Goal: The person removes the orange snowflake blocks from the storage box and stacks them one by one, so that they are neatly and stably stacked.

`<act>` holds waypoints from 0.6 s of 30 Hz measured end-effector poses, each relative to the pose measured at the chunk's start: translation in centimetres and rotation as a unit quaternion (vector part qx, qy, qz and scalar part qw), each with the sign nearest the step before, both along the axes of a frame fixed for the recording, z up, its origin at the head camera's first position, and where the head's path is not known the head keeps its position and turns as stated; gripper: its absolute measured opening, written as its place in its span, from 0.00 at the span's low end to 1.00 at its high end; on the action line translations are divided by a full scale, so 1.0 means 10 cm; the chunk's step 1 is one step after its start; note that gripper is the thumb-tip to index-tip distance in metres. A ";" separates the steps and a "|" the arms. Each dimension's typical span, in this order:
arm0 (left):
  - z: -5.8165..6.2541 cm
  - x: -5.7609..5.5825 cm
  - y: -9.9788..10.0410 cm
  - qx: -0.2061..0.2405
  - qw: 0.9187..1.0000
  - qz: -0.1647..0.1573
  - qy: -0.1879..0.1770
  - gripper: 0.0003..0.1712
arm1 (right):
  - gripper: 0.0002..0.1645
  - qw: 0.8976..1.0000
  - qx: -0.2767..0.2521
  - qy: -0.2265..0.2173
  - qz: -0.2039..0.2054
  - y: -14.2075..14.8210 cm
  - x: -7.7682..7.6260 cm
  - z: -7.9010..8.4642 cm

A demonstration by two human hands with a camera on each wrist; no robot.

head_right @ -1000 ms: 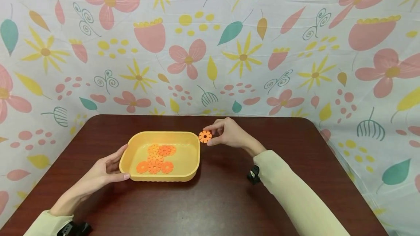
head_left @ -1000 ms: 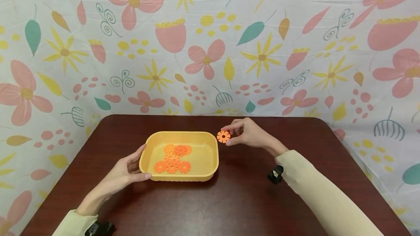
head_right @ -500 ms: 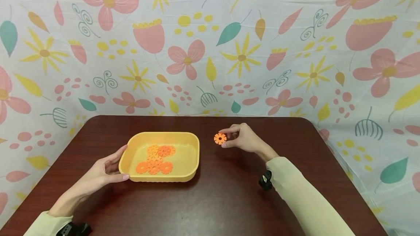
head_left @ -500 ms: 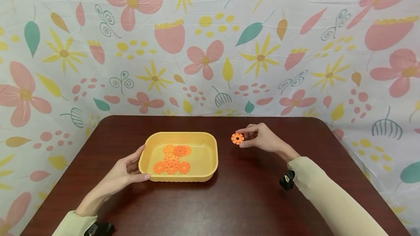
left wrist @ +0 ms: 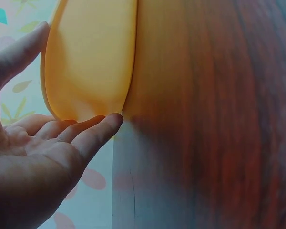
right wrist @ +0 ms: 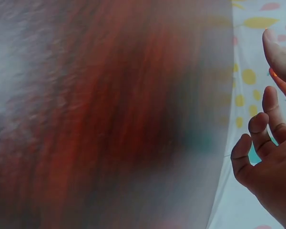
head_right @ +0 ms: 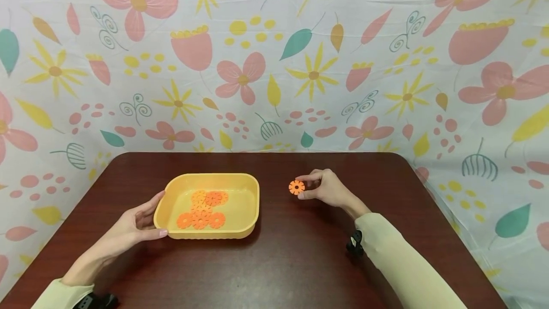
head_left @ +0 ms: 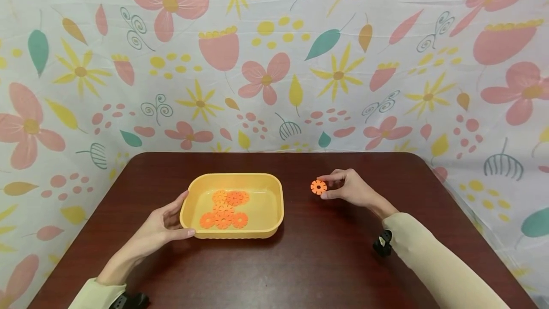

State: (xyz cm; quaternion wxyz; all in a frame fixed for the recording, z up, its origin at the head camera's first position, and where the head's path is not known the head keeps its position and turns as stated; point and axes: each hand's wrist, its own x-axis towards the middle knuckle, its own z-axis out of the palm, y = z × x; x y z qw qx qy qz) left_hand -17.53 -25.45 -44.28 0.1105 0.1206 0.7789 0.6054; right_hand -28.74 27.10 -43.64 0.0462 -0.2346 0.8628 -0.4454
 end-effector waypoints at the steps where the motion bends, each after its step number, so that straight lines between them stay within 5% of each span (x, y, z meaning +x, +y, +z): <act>1: 0.00 0.00 0.00 0.001 1.000 0.001 0.000 0.59 | 0.28 1.000 0.002 0.001 0.000 0.00 0.01 -0.01; 18: 0.00 0.01 0.00 0.007 1.000 0.005 -0.006 0.59 | 0.28 0.999 0.041 -0.008 0.000 0.03 0.06 -0.15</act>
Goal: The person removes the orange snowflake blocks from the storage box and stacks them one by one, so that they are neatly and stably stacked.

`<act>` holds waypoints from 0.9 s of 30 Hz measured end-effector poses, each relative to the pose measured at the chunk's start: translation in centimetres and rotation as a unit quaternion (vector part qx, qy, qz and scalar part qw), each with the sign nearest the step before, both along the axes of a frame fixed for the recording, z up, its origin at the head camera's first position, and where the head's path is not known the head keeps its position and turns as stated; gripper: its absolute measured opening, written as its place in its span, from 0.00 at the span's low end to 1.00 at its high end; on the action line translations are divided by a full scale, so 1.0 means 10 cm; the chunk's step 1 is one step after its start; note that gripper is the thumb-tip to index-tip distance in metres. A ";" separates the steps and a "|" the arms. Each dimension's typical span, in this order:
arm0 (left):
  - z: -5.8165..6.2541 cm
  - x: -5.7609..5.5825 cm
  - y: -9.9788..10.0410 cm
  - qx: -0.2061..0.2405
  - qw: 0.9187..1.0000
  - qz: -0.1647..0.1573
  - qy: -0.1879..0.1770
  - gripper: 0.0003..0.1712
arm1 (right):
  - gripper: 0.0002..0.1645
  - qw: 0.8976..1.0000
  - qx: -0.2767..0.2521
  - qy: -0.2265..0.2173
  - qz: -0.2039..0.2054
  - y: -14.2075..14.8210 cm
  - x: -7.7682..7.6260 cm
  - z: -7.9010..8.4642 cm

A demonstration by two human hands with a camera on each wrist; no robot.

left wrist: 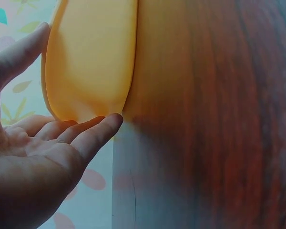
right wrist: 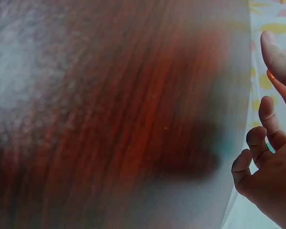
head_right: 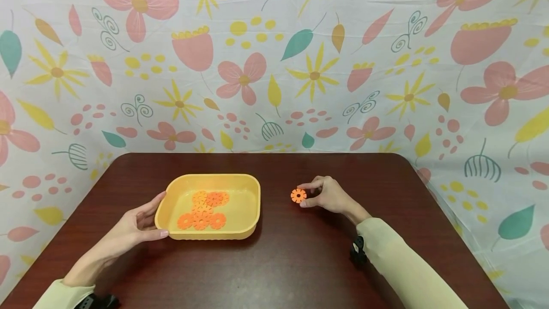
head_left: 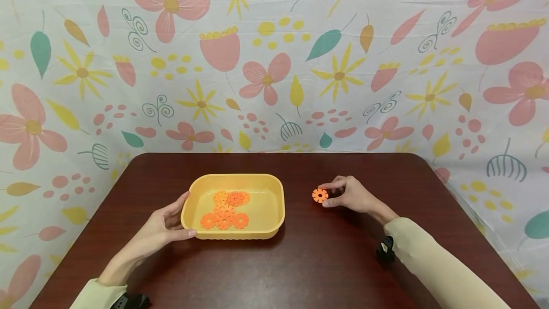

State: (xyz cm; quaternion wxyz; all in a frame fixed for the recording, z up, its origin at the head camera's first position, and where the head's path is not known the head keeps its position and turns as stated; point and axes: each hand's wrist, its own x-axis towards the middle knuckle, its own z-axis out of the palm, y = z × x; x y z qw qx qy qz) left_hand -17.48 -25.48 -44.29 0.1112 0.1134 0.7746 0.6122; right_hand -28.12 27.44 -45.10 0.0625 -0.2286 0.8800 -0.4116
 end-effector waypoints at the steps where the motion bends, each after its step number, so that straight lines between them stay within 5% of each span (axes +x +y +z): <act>1: 0.00 0.00 0.00 0.000 1.000 0.000 0.000 0.59 | 0.28 1.000 0.004 0.001 0.000 -0.01 0.00 0.00; 18: 0.00 -0.01 -0.01 0.002 1.000 -0.006 0.002 0.60 | 0.29 0.998 0.061 0.024 0.005 -0.02 -0.05 -0.07; 27: 0.00 -0.01 -0.01 0.002 1.000 -0.002 0.004 0.60 | 0.28 0.996 0.064 0.042 0.041 0.03 -0.11 -0.07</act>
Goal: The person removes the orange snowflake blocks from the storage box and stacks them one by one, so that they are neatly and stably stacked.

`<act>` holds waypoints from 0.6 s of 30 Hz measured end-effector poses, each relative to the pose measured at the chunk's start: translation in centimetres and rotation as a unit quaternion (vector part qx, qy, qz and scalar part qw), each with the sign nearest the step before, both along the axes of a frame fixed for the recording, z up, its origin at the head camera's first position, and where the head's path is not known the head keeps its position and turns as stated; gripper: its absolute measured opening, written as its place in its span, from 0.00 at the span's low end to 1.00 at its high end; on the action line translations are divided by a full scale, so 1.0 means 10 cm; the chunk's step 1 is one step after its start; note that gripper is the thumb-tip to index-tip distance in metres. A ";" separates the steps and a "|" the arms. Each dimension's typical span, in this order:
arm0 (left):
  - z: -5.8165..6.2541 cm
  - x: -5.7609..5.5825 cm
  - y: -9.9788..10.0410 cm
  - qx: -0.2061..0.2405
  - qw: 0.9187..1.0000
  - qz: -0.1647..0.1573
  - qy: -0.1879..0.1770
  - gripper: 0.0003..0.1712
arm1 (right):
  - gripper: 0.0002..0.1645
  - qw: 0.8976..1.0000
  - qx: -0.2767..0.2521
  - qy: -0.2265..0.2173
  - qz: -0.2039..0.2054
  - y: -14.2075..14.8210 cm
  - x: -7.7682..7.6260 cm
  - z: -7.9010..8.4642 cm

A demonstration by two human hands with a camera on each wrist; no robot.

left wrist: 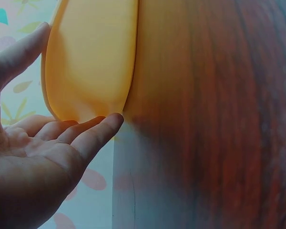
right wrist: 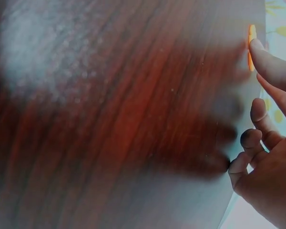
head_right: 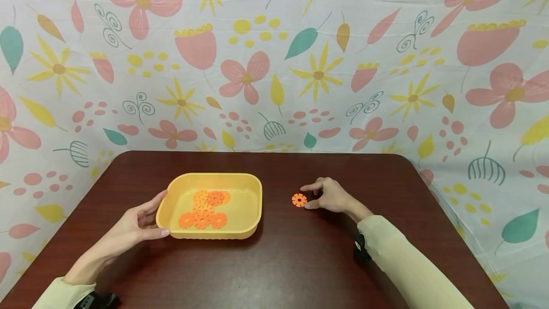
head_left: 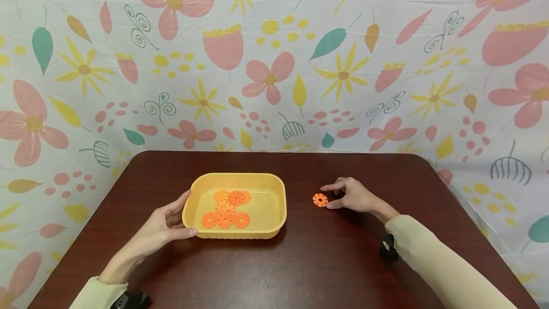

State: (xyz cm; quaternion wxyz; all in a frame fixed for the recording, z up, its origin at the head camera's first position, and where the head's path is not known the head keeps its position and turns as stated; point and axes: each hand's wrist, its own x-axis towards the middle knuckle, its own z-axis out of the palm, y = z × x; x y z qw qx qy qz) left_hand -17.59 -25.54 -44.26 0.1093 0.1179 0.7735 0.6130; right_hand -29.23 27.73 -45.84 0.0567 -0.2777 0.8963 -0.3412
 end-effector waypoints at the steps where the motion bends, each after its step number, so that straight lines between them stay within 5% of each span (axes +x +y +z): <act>1: 0.00 0.00 0.00 0.000 1.000 0.000 0.000 0.60 | 0.27 1.000 0.000 0.000 0.004 0.00 0.00 0.00; 18: -0.02 -0.01 0.00 0.006 1.000 -0.003 -0.006 0.60 | 0.23 1.000 -0.001 0.002 0.010 -0.05 0.00 0.00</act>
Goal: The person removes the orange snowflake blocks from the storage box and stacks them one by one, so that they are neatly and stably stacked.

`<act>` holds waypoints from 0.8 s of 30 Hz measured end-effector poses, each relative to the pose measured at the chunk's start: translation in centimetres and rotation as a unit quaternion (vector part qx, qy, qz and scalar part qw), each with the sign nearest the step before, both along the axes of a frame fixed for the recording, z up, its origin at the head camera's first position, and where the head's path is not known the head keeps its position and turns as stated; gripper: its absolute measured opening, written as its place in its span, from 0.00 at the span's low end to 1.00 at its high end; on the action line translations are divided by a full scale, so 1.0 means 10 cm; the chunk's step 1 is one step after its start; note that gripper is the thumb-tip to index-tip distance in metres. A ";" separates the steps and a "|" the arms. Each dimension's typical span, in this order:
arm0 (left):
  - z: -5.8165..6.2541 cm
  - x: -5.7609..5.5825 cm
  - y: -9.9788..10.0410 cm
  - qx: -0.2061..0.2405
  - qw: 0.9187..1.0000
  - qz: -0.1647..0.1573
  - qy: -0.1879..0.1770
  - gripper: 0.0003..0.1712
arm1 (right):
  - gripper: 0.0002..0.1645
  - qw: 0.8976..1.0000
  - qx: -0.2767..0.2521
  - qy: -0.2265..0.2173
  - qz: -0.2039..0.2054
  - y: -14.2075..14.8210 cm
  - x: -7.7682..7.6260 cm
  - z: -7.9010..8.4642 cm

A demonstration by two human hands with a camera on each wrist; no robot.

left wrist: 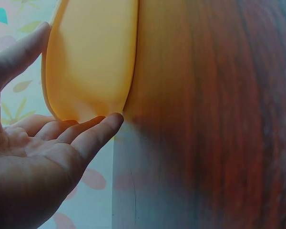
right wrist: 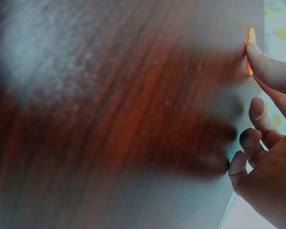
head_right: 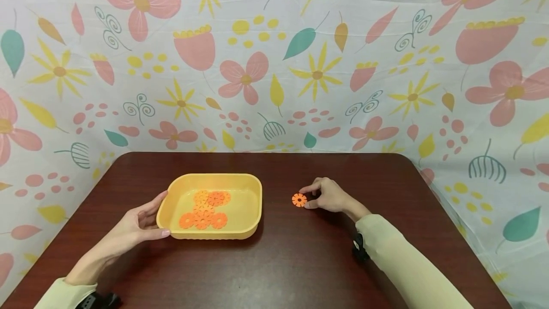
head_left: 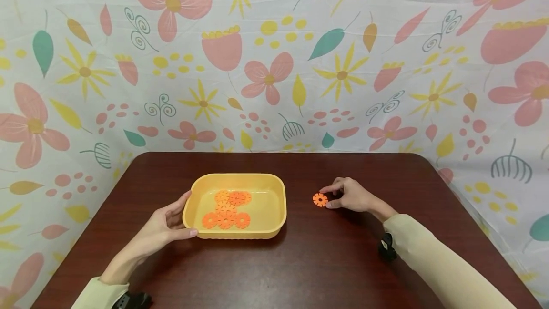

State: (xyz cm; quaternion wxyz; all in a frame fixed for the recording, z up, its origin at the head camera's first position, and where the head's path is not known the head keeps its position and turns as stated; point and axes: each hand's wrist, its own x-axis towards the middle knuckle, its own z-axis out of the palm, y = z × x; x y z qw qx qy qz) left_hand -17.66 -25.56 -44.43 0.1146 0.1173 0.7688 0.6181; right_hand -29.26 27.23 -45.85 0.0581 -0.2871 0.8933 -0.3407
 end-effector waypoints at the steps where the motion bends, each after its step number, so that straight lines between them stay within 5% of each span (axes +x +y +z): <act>1: 0.00 0.00 0.00 0.000 1.000 0.000 0.000 0.60 | 0.23 1.000 0.000 0.001 -0.002 0.00 0.00 0.00; 24: 0.01 0.01 0.01 0.000 1.000 0.001 0.001 0.59 | 0.21 0.999 0.021 0.010 -0.036 -0.04 0.09 0.05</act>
